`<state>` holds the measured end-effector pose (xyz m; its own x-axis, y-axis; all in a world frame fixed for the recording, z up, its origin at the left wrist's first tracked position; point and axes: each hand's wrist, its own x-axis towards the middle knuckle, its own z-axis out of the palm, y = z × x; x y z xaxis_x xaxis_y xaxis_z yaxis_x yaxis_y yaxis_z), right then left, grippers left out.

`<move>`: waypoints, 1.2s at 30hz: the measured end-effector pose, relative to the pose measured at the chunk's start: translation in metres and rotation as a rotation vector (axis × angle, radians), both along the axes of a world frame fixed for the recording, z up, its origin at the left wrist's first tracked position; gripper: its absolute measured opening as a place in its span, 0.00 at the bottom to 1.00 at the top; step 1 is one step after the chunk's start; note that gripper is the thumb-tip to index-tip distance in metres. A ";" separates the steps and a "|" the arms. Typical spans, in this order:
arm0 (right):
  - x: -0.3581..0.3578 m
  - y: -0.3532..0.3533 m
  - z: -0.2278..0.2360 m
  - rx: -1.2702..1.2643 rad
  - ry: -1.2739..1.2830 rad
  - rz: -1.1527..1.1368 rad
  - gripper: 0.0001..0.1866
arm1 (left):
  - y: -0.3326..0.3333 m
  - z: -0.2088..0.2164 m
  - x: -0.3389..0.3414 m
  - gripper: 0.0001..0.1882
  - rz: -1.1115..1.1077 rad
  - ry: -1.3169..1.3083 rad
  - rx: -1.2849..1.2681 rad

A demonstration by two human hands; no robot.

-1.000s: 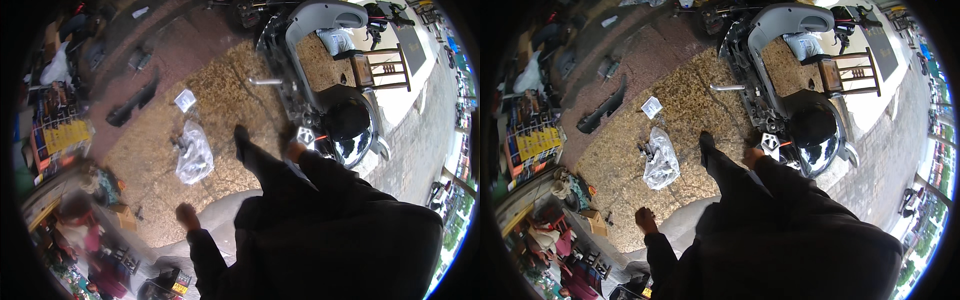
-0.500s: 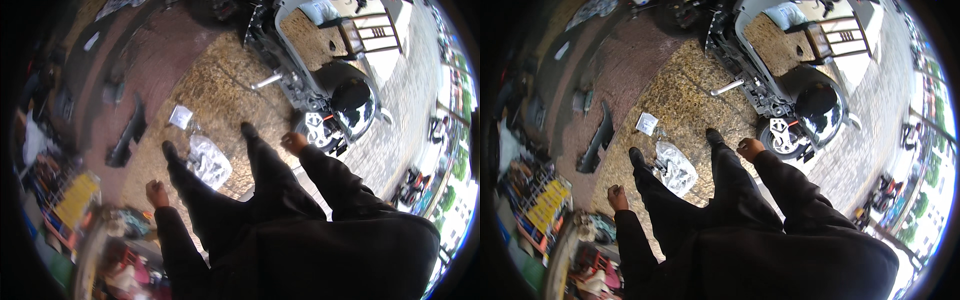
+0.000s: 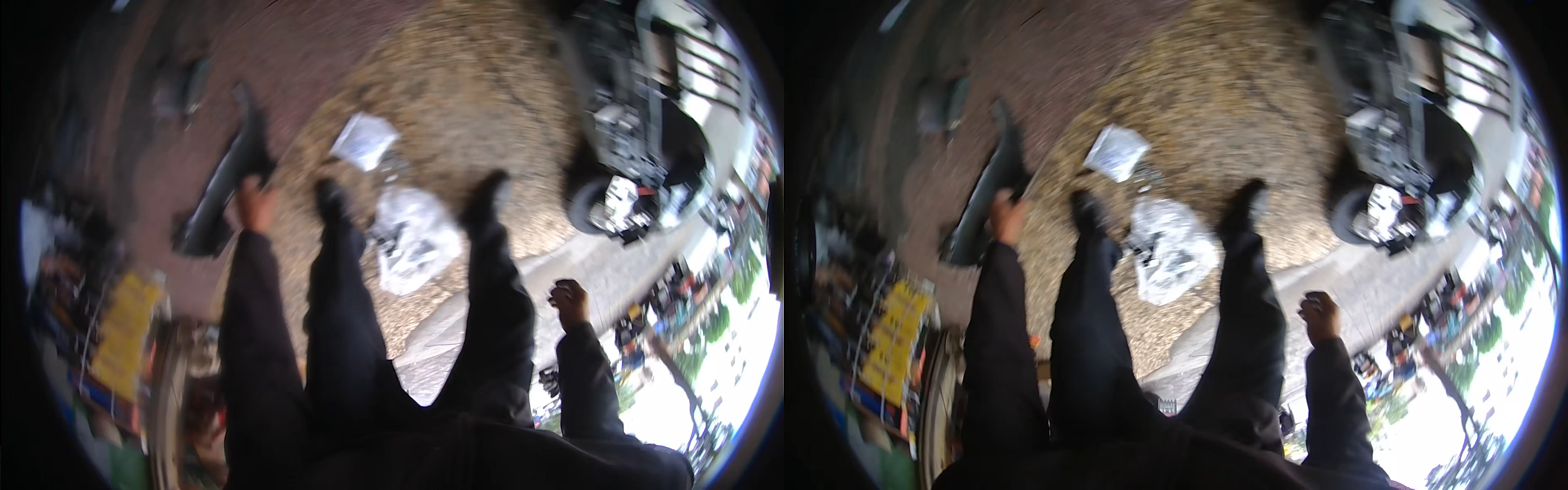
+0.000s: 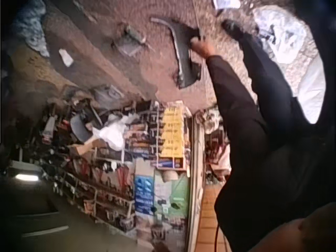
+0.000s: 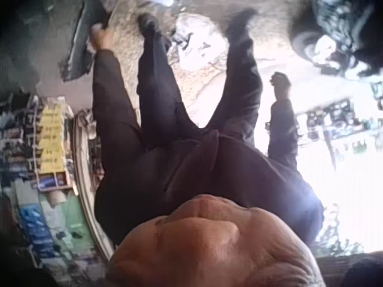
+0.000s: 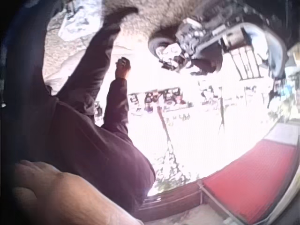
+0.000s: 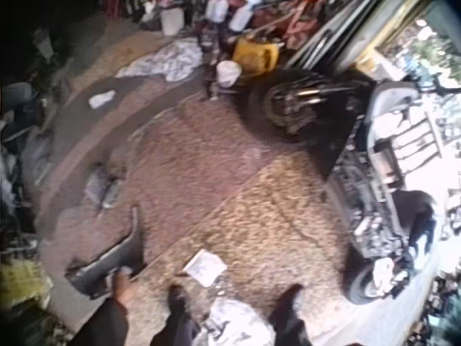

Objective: The person uses a cordless drill to remove screws from a scooter's body panel, then detaches the panel and places it aside. They then reattach the panel, aligning it with the frame and securing it with screws.

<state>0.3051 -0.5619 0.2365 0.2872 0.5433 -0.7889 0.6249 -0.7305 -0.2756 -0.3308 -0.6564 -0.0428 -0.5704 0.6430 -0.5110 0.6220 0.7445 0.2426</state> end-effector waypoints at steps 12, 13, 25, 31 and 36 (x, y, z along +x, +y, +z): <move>-0.138 0.003 -0.062 0.064 -0.077 0.327 0.15 | -0.053 -0.129 -0.053 0.20 -0.310 0.084 -0.426; -0.155 0.001 -0.064 0.031 -0.092 0.312 0.15 | -0.054 -0.127 -0.072 0.21 -0.321 0.045 -0.460; -0.136 -0.030 -0.025 0.117 0.147 0.171 0.12 | -0.050 0.100 -0.150 0.27 -0.287 -0.087 -0.344; -0.141 -0.021 0.012 0.124 0.322 0.206 0.16 | 0.056 0.384 -0.162 0.26 -0.181 -0.259 -0.169; -0.139 0.018 0.039 0.193 0.489 0.147 0.18 | 0.107 0.521 -0.132 0.10 -0.459 -0.017 0.494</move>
